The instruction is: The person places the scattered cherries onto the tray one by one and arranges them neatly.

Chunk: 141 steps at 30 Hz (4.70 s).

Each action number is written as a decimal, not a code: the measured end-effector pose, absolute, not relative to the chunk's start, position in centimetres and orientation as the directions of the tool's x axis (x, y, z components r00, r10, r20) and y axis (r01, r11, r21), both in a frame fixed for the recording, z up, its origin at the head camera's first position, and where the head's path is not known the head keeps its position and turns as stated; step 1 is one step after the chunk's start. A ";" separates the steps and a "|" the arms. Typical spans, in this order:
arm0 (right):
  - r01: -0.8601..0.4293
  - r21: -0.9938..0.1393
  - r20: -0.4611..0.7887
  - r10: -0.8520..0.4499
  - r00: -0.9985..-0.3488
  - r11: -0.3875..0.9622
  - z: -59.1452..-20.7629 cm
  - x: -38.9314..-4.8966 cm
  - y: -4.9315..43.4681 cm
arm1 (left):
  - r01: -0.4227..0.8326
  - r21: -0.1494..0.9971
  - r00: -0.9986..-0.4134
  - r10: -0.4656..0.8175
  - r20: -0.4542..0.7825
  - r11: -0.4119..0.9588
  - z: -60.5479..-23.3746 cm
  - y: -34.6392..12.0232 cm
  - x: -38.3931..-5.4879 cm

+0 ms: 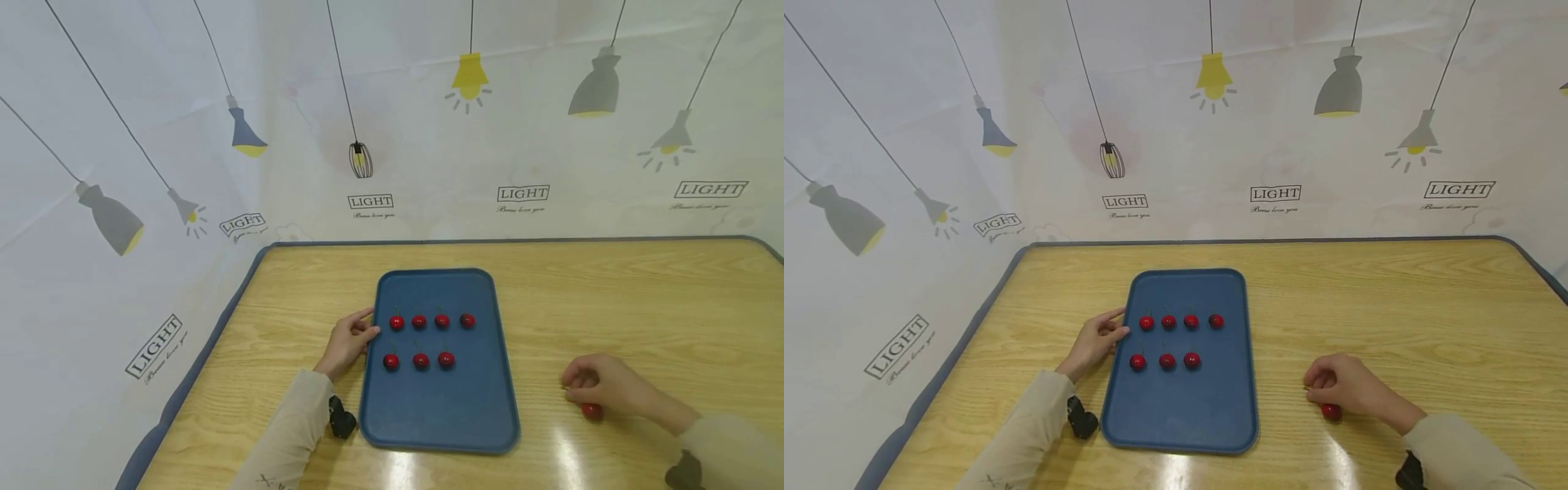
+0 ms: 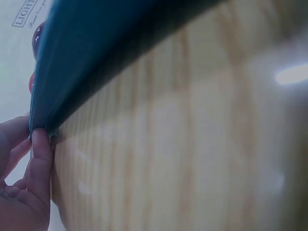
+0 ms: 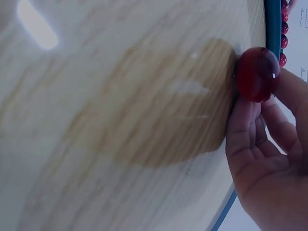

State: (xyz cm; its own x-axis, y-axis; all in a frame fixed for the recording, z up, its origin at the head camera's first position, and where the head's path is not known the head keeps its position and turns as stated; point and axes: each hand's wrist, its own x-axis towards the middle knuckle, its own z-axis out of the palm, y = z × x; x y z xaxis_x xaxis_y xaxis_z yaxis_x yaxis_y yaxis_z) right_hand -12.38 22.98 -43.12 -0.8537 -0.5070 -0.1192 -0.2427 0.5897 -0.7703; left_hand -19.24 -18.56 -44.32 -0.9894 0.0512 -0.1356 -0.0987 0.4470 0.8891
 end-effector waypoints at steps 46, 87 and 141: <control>-0.133 -0.908 -0.078 -0.472 -0.878 0.397 -39.6 -15.9 19.2 | -0.096 0.885 -0.989 0.058 -0.137 0.456 -43.9 -18.6 -19.1; -0.009 -0.902 -0.165 -0.365 -0.916 0.432 -41.2 -18.3 10.6 | -0.086 0.886 -0.990 0.063 -0.129 0.456 -43.9 -18.6 -19.0; 0.036 -0.870 -0.234 -0.347 -0.908 0.492 -41.5 -18.5 10.1 | -0.101 0.892 -0.989 0.056 -0.140 0.441 -43.9 -18.6 -18.9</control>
State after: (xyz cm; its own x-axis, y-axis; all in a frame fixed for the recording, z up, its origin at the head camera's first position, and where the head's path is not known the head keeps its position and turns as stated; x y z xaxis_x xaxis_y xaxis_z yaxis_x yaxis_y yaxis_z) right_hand -18.53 10.07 -41.53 -0.9083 -0.3466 -0.2342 0.0364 0.4923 -0.8697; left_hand -18.91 -18.58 -43.86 -0.9886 0.0560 -0.1398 -0.1011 0.4412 0.8917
